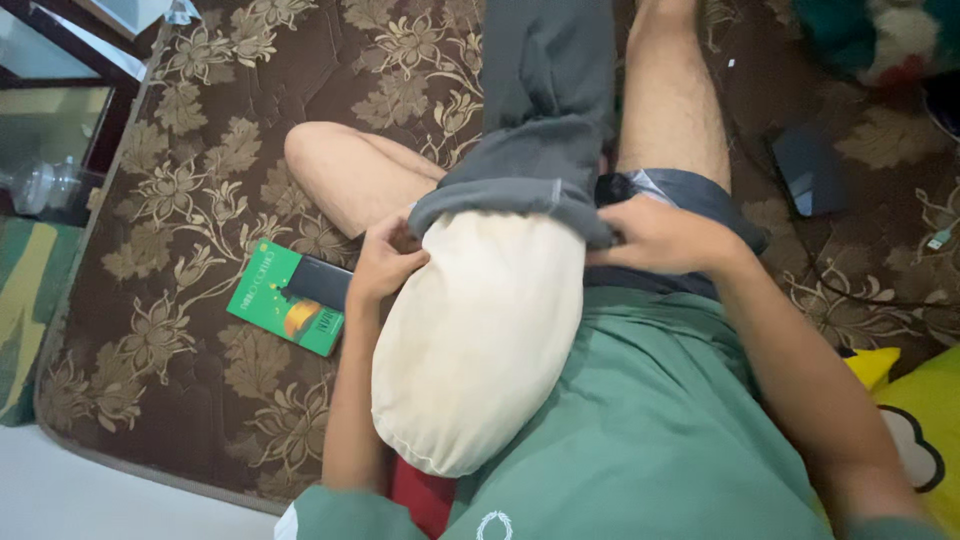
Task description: The person stuffs a white pillow-like object into a gray garment by hand, pulling the fabric over the object and adjusting it until it is fully enclosed.
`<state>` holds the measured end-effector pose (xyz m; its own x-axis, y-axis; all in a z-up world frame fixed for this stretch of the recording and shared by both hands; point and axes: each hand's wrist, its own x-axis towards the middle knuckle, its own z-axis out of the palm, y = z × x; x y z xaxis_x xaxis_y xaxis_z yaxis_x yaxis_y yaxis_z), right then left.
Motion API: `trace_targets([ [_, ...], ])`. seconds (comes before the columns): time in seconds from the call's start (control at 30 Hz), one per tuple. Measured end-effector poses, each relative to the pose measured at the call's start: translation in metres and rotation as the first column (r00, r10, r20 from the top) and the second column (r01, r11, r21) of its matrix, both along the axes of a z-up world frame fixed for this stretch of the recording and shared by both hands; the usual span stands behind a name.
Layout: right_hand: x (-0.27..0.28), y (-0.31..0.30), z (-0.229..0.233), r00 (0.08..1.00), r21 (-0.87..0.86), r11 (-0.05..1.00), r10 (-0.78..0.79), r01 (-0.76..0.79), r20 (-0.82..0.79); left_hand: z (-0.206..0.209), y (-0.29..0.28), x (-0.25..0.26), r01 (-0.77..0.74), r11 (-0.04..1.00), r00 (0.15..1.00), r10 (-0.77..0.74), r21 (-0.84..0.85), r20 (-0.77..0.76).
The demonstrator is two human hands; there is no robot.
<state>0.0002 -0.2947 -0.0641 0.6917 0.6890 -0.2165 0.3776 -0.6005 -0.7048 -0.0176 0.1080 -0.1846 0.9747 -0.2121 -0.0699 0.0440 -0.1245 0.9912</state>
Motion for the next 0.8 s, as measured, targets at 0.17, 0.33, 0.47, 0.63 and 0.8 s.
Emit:
trace_targets([
  [0.17, 0.003, 0.004, -0.009, 0.957, 0.626, 0.742, -0.07, 0.239, -0.282, 0.041, -0.075, -0.016, -0.035, 0.961, 0.981, 0.086, -0.273, 0.174],
  [0.33, 0.01, -0.004, -0.005, 0.954, 0.791, 0.549, -0.043, 0.269, -0.295, 0.079, -0.128, -0.031, 0.039, 0.961, 0.973, 0.026, -0.274, 0.231],
  [0.47, 0.019, -0.023, -0.012, 0.961, 0.796, 0.542, -0.204, 0.268, -0.185, 0.076, -0.149, -0.038, 0.186, 0.95, 0.968, -0.134, -0.252, 0.21],
  [0.63, 0.015, -0.018, -0.015, 0.935, 0.791, 0.539, -0.337, 0.289, -0.112, 0.072, -0.143, -0.05, 0.23, 0.936, 0.97, -0.199, -0.265, 0.138],
  [0.8, -0.004, 0.008, -0.01, 0.837, 0.545, 0.666, -0.529, 0.51, -0.137, 0.071, -0.123, -0.049, 0.12, 0.932, 0.992, -0.103, -0.341, 0.067],
])
